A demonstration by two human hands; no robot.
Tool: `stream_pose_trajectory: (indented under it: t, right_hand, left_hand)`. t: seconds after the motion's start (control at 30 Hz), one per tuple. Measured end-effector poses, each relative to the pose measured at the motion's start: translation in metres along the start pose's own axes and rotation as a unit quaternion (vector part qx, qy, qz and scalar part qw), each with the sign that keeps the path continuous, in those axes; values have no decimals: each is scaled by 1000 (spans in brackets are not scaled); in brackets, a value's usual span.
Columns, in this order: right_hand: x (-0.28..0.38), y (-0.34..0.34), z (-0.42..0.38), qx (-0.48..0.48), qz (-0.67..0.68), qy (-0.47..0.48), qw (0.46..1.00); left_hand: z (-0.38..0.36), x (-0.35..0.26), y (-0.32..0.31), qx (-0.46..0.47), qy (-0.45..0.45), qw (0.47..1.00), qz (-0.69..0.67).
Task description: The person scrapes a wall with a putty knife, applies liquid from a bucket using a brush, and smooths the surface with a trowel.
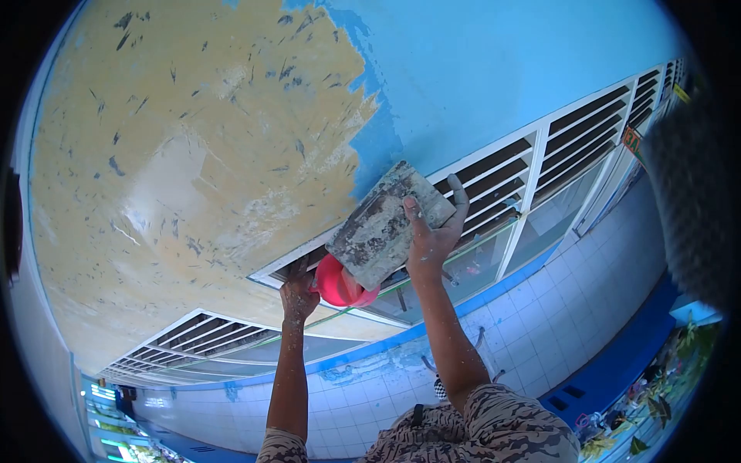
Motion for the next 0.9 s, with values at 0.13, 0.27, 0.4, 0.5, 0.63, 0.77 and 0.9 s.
stream_pose_trajectory:
  t: [0.13,0.27,0.4,0.5,0.63,0.77,0.9]
  right_hand:
    - [-43,-2,-1,-55,46,-34,997]
    - [-63,2,-7,-91,46,-74,992]
    - [-63,0,-8,-99,55,-91,989]
    - [-61,-5,-5,-82,33,-101,991]
    - [-64,-1,-9,-101,22,-100,990]
    - [-67,-2,-8,-100,19,-104,989]
    - [-64,-6,-3,-106,-7,-88,990]
  left_hand:
    - [1,1,-1,16,9,1000,-2]
    - [-3,4,-6,21,17,1000,2]
    - [0,1,-3,24,26,999,-2]
    - [-3,6,-7,30,20,999,4]
    - [-6,10,-10,52,34,998,7]
    - [-4,5,-7,28,18,999,2]
    - [-5,8,-9,25,22,999,-5]
Point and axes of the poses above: each hand's wrist, its own z-axis towards the middle knuckle, its own y-axis out of the back of the hand, x = y × z, the point moved 6 cm from there along z, towards the middle knuckle, and after that the axes turned 10 degrees about -x, right-handed, at the moved point
